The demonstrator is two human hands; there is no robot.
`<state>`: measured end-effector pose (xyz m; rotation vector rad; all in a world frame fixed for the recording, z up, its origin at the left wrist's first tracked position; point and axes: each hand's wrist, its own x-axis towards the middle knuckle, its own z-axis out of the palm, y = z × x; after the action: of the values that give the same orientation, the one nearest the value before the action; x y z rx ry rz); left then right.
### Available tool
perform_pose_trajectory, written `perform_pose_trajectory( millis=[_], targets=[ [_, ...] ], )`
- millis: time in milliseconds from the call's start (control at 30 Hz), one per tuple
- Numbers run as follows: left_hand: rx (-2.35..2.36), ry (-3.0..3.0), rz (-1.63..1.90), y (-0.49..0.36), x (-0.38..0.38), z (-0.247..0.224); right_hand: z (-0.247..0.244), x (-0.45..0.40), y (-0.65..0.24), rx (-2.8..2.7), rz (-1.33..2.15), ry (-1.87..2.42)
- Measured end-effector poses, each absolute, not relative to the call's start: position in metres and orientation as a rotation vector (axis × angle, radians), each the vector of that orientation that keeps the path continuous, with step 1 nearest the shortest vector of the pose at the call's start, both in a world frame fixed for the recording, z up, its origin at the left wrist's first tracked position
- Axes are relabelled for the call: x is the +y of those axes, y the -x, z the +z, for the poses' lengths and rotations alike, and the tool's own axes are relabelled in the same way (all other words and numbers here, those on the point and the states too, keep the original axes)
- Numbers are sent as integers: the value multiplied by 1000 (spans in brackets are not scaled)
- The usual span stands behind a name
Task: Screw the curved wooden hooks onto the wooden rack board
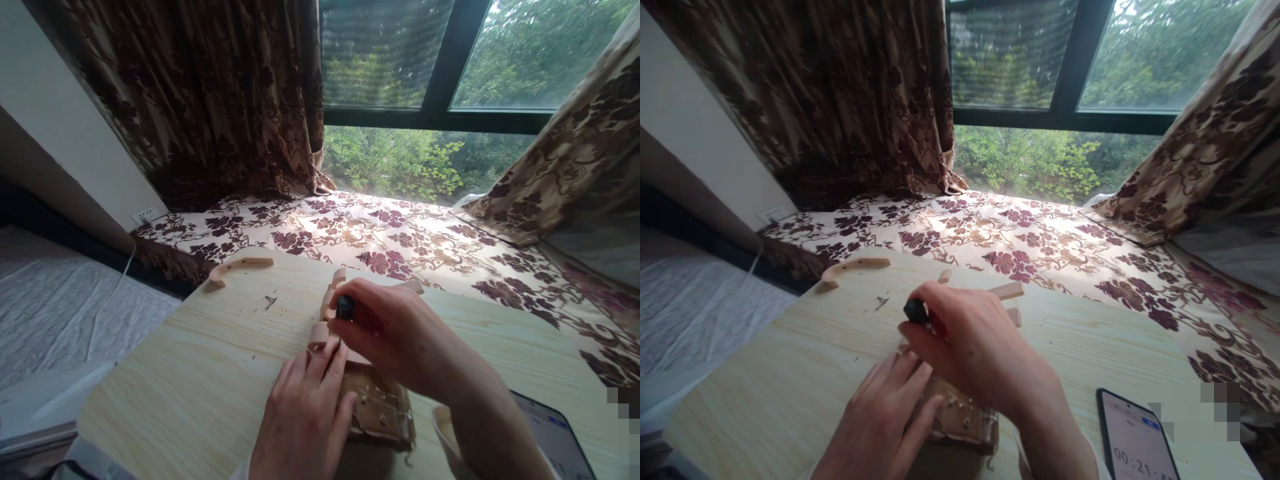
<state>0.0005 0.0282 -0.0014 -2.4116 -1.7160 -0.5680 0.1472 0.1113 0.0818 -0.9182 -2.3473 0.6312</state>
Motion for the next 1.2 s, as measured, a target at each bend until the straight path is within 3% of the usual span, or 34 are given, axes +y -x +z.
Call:
perform_pose_trajectory(
  millis=[167,400,600,833,1033,1200],
  targets=[
    [-1699,2378,-622,-2,28,-4,79,115,-142,-2291,512,1053],
    [-1807,2394,-594,-7,27,1,84,110,-149,-2381,631,922],
    [-1721,2367,-628,-6,28,-3,83,114,-148,-2332,410,1162],
    [-1706,2327,-685,-7,28,-4,83,113,-153,-2358,635,933],
    [-1723,2358,-664,-6,28,-3,80,116,-149,-2319,452,1079],
    [-1760,2373,-681,-6,28,-3,84,111,-149,-2363,587,942]
  ],
)
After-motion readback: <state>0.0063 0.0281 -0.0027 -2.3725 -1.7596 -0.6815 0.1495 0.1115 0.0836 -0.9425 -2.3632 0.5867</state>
